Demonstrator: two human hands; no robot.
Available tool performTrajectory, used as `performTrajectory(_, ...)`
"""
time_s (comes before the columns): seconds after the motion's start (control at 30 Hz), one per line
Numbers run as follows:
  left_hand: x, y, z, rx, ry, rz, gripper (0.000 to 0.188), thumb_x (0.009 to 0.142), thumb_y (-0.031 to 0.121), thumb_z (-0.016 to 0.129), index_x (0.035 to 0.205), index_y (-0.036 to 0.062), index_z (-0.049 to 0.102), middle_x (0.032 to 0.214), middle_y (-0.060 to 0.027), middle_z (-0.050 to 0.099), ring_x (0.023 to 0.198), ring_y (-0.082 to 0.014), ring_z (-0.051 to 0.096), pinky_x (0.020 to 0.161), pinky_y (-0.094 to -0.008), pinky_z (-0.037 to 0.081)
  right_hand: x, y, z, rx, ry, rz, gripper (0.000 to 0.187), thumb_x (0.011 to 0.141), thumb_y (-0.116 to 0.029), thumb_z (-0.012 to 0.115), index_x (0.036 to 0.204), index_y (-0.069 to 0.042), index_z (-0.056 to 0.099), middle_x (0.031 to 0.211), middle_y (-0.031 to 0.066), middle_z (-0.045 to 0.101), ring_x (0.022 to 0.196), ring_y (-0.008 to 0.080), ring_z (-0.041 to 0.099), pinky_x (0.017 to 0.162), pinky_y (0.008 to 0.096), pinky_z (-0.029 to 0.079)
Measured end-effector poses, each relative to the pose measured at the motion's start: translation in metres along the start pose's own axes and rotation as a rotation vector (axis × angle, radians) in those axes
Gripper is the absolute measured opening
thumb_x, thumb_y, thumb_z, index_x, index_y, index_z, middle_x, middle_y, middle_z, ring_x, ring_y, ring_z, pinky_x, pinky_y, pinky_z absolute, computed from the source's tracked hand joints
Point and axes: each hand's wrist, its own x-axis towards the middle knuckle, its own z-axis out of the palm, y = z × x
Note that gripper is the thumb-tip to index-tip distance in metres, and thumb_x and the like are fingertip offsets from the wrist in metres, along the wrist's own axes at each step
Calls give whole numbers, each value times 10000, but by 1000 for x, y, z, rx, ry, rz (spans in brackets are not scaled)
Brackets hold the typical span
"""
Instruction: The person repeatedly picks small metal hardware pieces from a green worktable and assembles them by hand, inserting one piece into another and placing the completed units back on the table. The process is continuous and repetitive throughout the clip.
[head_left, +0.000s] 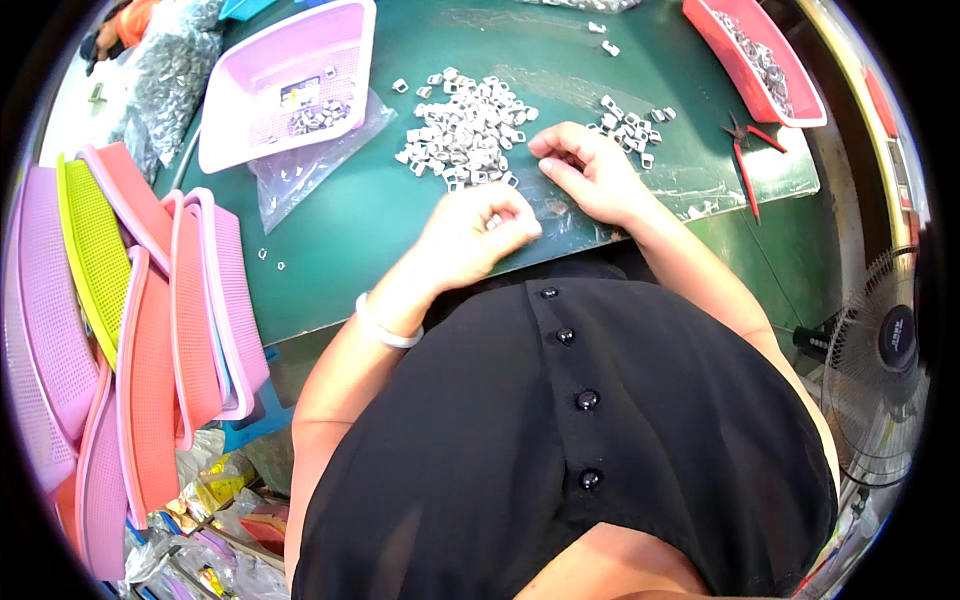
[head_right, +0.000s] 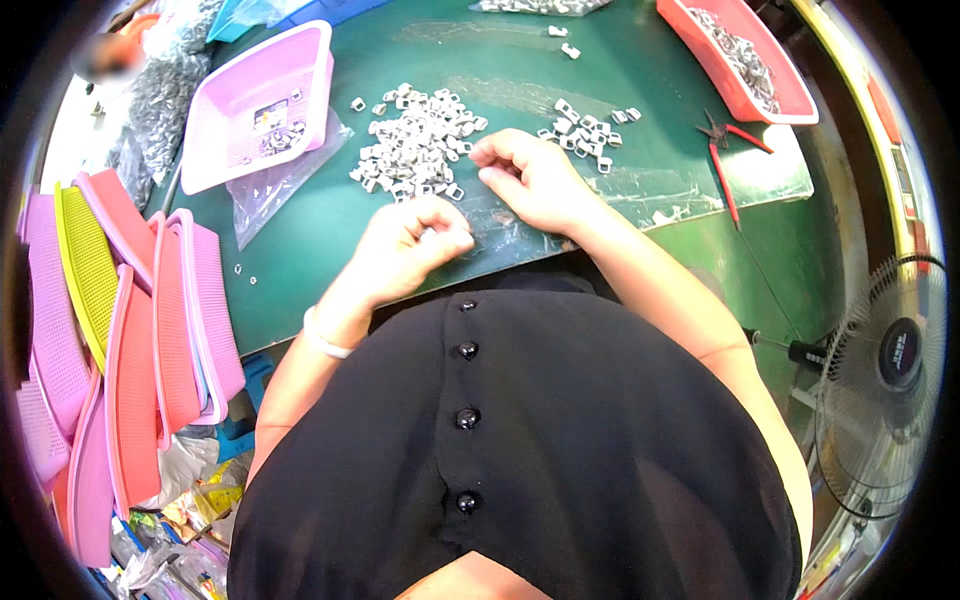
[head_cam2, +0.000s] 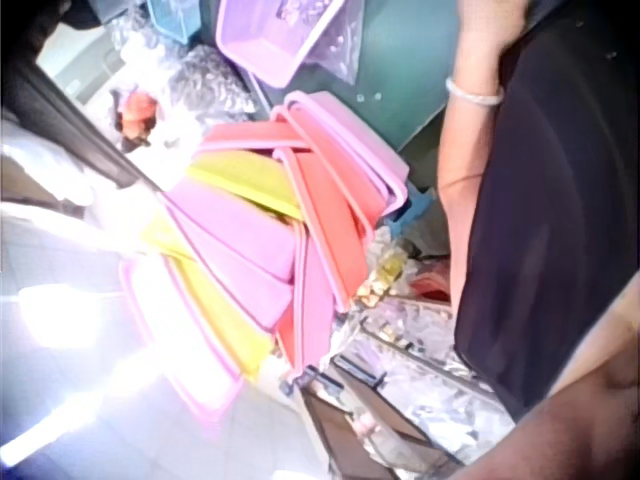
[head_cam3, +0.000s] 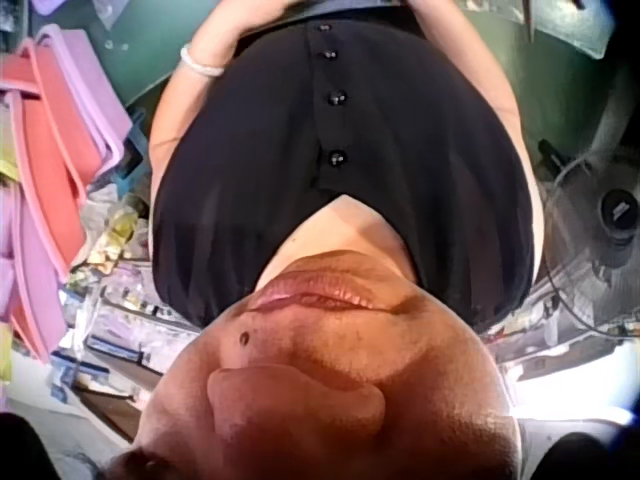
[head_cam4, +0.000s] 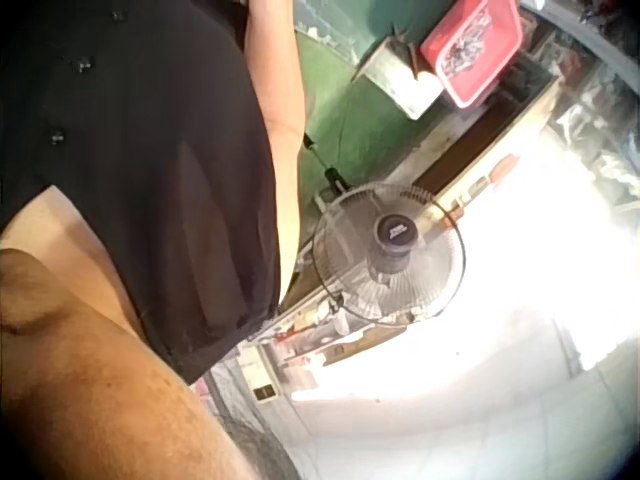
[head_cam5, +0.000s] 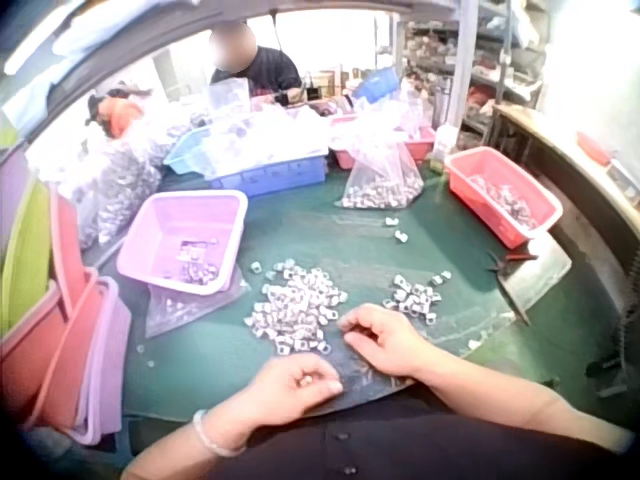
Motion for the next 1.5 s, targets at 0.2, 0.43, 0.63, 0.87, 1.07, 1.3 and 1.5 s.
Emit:
performTrajectory(0.2,22,24,-100,-79,638,108,50,787,98,630,818,62,615,709,26,566,636,-56,478,581,-203,396,3,-4,-3,-61,-10,4,175,815,-55,558,985,-12,566,866,28,595,753,75,529,685,232,449)
performTrajectory(0.43,39,0,-167,1089,771,215,205,784,139,623,953,23,629,891,-98,620,839,-176,568,764,-286,431,24,-4,0,-423,29,-115,196,768,-55,596,951,14,579,869,102,587,740,186,585,684,289,476)
performTrajectory(0.63,24,3,-108,677,766,361,163,772,94,628,919,23,633,842,-65,601,766,-142,558,699,-253,435,38,-8,5,-630,-84,-62,197,755,-181,603,892,-40,614,891,118,545,834,305,564,741,374,456)
performTrajectory(0.87,1,-4,-39,-40,515,56,120,815,58,596,924,19,626,735,27,562,623,-31,474,565,-172,388,38,-4,0,-631,-98,-187,154,771,-125,605,870,-8,595,845,123,562,783,283,569,698,344,454)
performTrajectory(1.07,-4,-5,-14,-398,303,-204,163,856,97,544,981,8,598,788,-28,600,648,-73,538,569,-181,427,20,-12,2,38,-108,-131,104,813,-76,584,886,-5,601,851,53,585,780,133,549,702,258,437)
performTrajectory(1.3,-4,2,-8,-633,255,-162,150,862,111,550,956,2,593,757,-46,606,625,-91,556,559,-201,446,8,-20,12,202,-92,-280,98,807,-37,593,898,-8,613,874,63,603,810,136,572,713,249,451)
performTrajectory(1.5,-7,-1,-6,-684,255,-192,141,860,126,557,926,10,602,752,-48,617,623,-99,570,558,-204,447,5,-25,14,-46,-22,-419,110,779,-20,609,889,-14,614,841,82,608,746,183,599,651,258,473)
